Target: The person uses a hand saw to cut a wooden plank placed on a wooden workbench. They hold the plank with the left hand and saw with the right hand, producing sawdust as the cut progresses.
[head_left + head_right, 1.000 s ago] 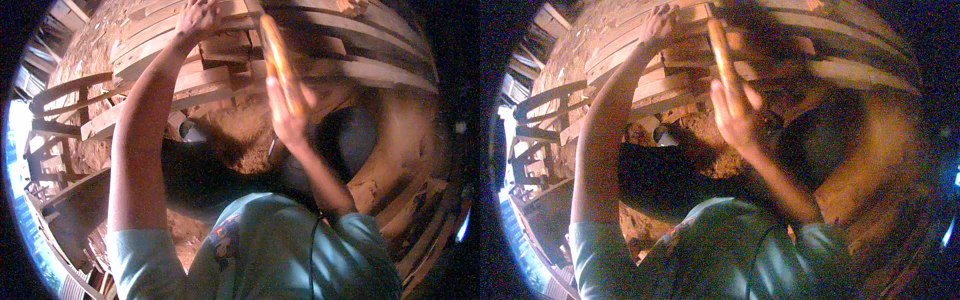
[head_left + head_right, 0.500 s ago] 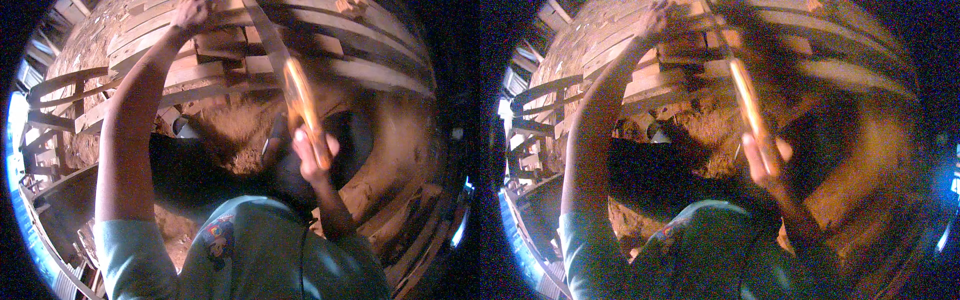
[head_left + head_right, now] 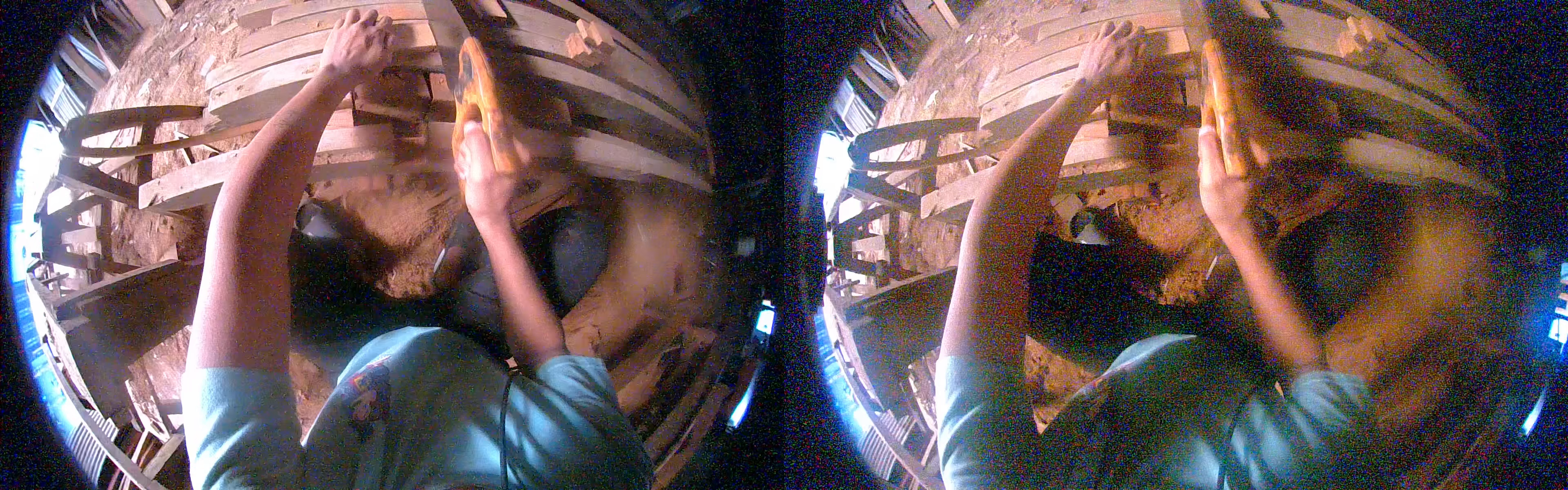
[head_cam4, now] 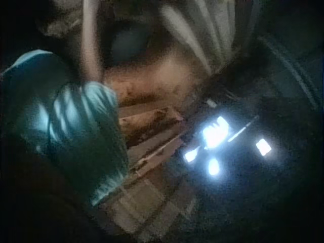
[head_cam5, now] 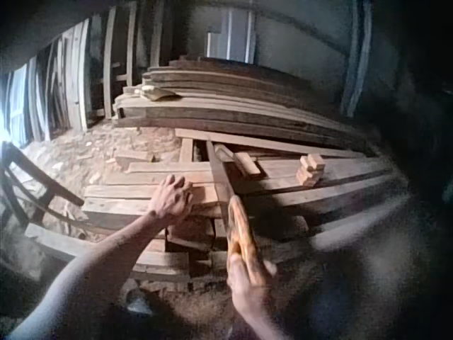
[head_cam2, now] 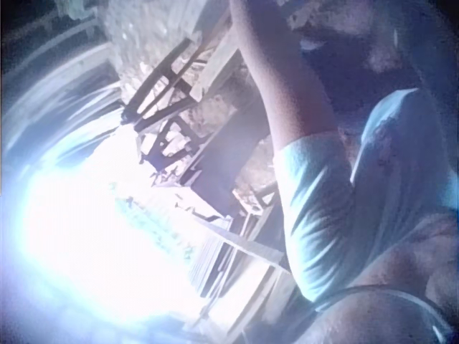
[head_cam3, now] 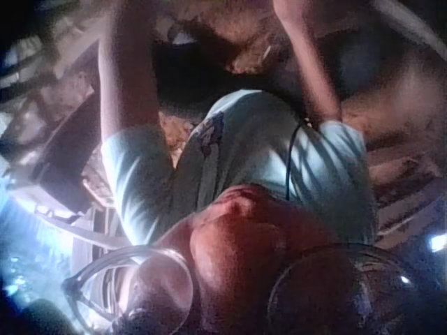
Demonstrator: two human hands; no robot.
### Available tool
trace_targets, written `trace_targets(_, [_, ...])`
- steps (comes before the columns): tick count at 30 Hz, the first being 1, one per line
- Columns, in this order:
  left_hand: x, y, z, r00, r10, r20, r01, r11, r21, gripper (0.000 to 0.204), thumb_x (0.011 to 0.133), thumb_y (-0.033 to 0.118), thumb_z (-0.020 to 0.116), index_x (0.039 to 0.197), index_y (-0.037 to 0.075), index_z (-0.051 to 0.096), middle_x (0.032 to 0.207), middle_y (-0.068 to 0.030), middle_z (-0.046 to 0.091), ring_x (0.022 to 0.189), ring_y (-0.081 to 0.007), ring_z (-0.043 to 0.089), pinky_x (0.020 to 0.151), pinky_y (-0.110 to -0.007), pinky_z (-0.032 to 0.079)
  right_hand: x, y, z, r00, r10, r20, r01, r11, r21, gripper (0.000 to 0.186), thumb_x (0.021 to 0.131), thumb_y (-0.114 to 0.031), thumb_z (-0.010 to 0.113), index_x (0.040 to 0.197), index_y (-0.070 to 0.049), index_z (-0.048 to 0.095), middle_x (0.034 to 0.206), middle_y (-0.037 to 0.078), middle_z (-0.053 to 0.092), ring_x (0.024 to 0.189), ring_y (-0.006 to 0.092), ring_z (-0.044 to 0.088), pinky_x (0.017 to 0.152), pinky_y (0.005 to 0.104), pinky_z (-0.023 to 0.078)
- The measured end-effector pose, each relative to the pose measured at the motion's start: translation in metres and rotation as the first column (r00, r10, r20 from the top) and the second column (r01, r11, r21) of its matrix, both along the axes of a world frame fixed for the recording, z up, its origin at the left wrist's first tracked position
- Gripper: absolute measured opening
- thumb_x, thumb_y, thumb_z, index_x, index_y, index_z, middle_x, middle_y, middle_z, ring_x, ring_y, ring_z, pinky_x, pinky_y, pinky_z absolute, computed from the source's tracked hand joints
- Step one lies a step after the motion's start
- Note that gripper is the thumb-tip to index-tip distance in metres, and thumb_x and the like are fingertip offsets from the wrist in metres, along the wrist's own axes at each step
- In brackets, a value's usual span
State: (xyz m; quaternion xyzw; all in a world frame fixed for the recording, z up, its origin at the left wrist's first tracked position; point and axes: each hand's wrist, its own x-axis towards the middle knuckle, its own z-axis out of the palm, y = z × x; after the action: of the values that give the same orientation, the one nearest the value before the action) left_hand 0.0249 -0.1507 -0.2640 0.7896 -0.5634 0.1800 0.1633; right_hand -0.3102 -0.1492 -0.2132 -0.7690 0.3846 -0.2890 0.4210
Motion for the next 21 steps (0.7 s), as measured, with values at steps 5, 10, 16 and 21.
trace_targets(5, [0.030,0.001,-0.021,0.993,0.034,0.113,-0.028,0.998,-0.054,0.049,0.102,0.033,0.050,0.149,0.020,0.052,0.150,-0.0145,0.053,0.135,-0.0411,0.048,0.114,-0.050,0.043,-0.045,0.030,-0.021,0.971,0.096,0.218,-0.023,0.948,-0.318,0.009,0.098,-0.010,0.066,0.092,-0.003,0.063,0.071,0.003,0.058,0.056,0.0109,0.050,0.051,0.0282,0.038])
trace_targets(10, [-0.009,0.011,0.008,1.000,0.018,0.007,-0.017,0.983,-0.184,0.033,0.096,0.031,0.054,0.115,0.007,0.066,0.112,-0.0164,0.064,0.108,-0.0385,0.056,0.092,-0.050,0.048,-0.067,0.044,-0.017,0.974,0.093,0.205,-0.039,0.966,-0.255,0.008,0.095,-0.002,0.063,0.088,-0.001,0.060,0.063,0.000,0.052,0.048,0.0068,0.045,0.044,0.0246,0.033])
trace_targets(16, [-0.007,0.016,0.017,0.993,0.114,0.009,-0.113,0.991,-0.073,0.036,0.099,0.036,0.052,0.116,0.009,0.067,0.119,-0.0176,0.064,0.113,-0.0389,0.056,0.092,-0.050,0.049,-0.069,0.028,0.035,0.945,0.317,-0.076,-0.308,0.794,-0.524,0.023,0.096,-0.005,0.062,0.074,-0.004,0.059,0.063,-0.001,0.050,0.048,0.0120,0.044,0.046,0.0311,0.037])
trace_targets(21, [-0.017,0.004,0.016,1.000,0.006,0.009,-0.004,0.992,-0.128,0.036,0.099,0.037,0.052,0.116,0.010,0.068,0.117,-0.0168,0.065,0.112,-0.0386,0.057,0.092,-0.049,0.049,-0.089,0.027,0.011,0.970,0.190,0.154,-0.162,0.971,-0.174,0.012,0.097,-0.003,0.059,0.086,-0.001,0.057,0.063,0.000,0.049,0.049,0.0078,0.044,0.044,0.0249,0.036])
